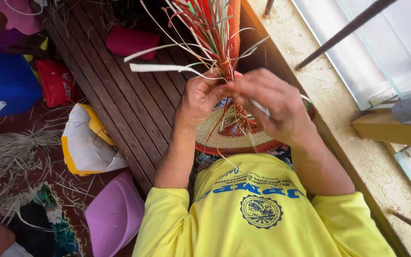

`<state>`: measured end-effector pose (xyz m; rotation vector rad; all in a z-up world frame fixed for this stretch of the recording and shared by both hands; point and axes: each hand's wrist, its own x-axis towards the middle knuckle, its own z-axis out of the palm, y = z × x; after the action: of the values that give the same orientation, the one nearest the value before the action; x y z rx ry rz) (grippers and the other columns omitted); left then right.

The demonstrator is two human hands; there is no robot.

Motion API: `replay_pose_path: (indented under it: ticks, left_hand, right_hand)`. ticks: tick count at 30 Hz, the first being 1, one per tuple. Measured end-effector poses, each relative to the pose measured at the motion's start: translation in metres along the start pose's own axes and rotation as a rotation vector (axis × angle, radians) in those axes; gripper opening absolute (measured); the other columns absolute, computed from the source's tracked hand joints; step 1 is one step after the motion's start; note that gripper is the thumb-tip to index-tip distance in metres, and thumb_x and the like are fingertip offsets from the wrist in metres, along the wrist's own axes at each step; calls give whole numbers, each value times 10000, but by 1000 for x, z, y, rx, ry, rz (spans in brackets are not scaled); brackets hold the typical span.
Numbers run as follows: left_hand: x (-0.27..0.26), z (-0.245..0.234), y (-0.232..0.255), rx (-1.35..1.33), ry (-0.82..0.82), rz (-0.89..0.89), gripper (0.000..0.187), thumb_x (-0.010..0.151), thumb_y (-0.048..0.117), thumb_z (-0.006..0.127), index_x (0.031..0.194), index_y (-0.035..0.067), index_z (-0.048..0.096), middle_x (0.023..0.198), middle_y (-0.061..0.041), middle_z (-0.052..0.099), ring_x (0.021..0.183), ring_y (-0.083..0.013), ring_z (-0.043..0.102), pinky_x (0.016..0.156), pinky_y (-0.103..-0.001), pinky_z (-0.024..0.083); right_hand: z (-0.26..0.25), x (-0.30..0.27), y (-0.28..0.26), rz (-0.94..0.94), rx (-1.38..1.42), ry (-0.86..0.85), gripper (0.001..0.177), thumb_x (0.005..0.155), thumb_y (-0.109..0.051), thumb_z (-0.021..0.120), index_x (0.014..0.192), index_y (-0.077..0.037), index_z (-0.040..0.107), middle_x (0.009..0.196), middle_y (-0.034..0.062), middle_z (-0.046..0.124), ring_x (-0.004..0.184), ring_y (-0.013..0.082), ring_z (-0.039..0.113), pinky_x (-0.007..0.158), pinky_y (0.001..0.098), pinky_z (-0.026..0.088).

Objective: Hand-weaving a fan by interlacing thin strips of natural fiber.

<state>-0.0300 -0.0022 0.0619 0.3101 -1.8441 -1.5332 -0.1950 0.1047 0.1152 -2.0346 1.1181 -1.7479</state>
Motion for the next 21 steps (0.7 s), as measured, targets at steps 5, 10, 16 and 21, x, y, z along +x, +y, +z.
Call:
replay_pose_path:
  ticks: [5,10,16,21]
  left_hand:
    - [-11,2,-6,337,51,-29,181,954,179,672,1024,13,685,847,-111,706,759,-264,690,733,-348,560]
    - [0,2,23,152,77,-186,202,967,67,590,1057,-56,723,1050,-103,727,861,-148,641,779,-248,515]
    - [-3,2,16,-28,56,-219,179,996,68,625,1147,10,702,1020,-39,710,853,-102,602,800,-234,505]
    - [6,4,13,235,32,25,267,983,195,707,785,18,677,647,-133,599,605,-250,580,669,-377,526]
  right_hand:
    - [-5,24,-15,73,24,-46,198,1010,-10,656,1183,65,715,977,188,726,891,393,705,821,506,567]
    - [-22,8,-16,205,-307,-172,303,880,77,798,1156,45,678,953,77,717,851,218,617,862,353,448]
    - [-5,-13,5,274,-419,-248,554,860,-130,814,1346,-9,577,1181,126,615,1065,303,540,962,421,449]
    - [3,-1,13,-12,-390,-7,299,991,-87,753,1277,-18,697,951,129,627,837,342,581,813,456,464]
